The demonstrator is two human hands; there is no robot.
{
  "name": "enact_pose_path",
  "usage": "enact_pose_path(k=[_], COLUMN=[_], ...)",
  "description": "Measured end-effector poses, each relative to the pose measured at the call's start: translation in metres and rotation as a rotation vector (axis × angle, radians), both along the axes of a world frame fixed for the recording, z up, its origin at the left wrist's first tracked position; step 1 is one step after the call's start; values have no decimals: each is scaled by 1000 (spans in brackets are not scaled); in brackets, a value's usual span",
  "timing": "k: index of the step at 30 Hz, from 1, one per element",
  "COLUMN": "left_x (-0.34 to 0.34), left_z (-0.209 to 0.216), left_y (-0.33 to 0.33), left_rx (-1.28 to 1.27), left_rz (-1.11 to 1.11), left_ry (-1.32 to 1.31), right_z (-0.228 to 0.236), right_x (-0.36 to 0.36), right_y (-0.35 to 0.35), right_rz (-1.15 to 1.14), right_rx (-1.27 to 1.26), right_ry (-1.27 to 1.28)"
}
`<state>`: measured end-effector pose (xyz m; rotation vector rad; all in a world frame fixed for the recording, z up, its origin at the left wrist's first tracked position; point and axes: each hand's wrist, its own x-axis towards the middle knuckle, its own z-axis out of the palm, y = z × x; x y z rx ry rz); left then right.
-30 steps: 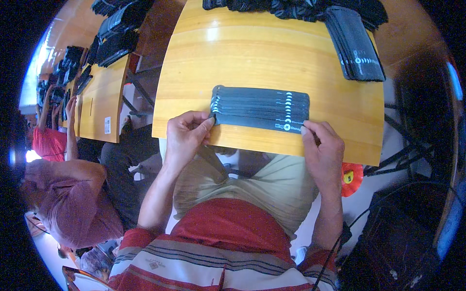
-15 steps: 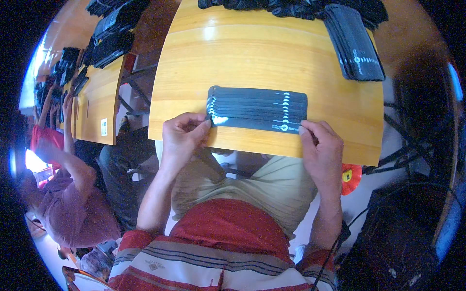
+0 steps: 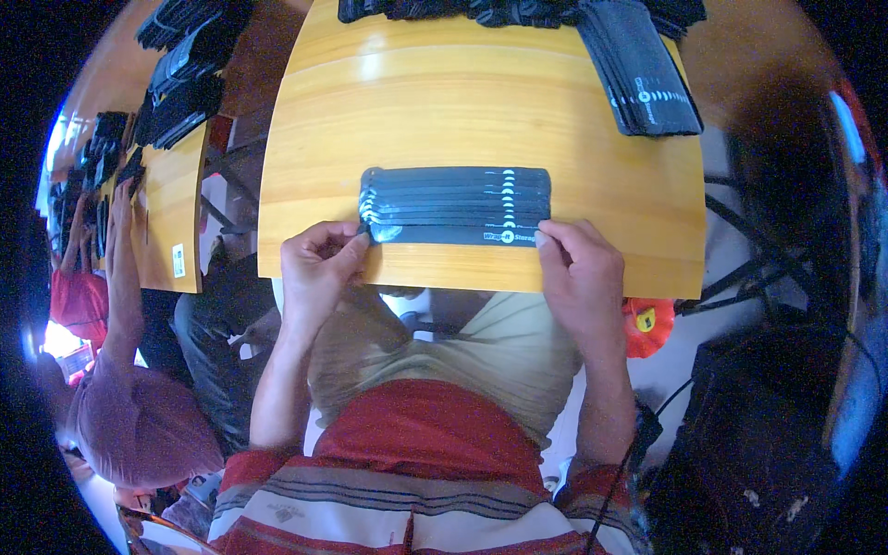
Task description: The person is aligning small black textile straps and inserting them into a black textile pouch or sleeve.
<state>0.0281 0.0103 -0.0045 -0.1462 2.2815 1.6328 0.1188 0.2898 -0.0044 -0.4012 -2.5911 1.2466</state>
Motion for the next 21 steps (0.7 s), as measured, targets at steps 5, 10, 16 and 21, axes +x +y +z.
enact_pose_path(k=[5, 10, 16, 21], left_x=[0, 0, 1, 2], left_z=[0, 0, 3, 5], left_y=[0, -1, 2, 3], left_rx=[-7, -11, -12, -26], left_rz=[-2, -5, -9, -6], left_ry=[-5, 16, 21, 28], right_z=[2, 5, 5, 3], right_x=[-1, -3, -4, -5], right_y=[0, 1, 1, 3], right_rz=[7, 10, 18, 16], right_rx=[22, 10, 27, 15], right_ry=[-3, -19, -21, -34])
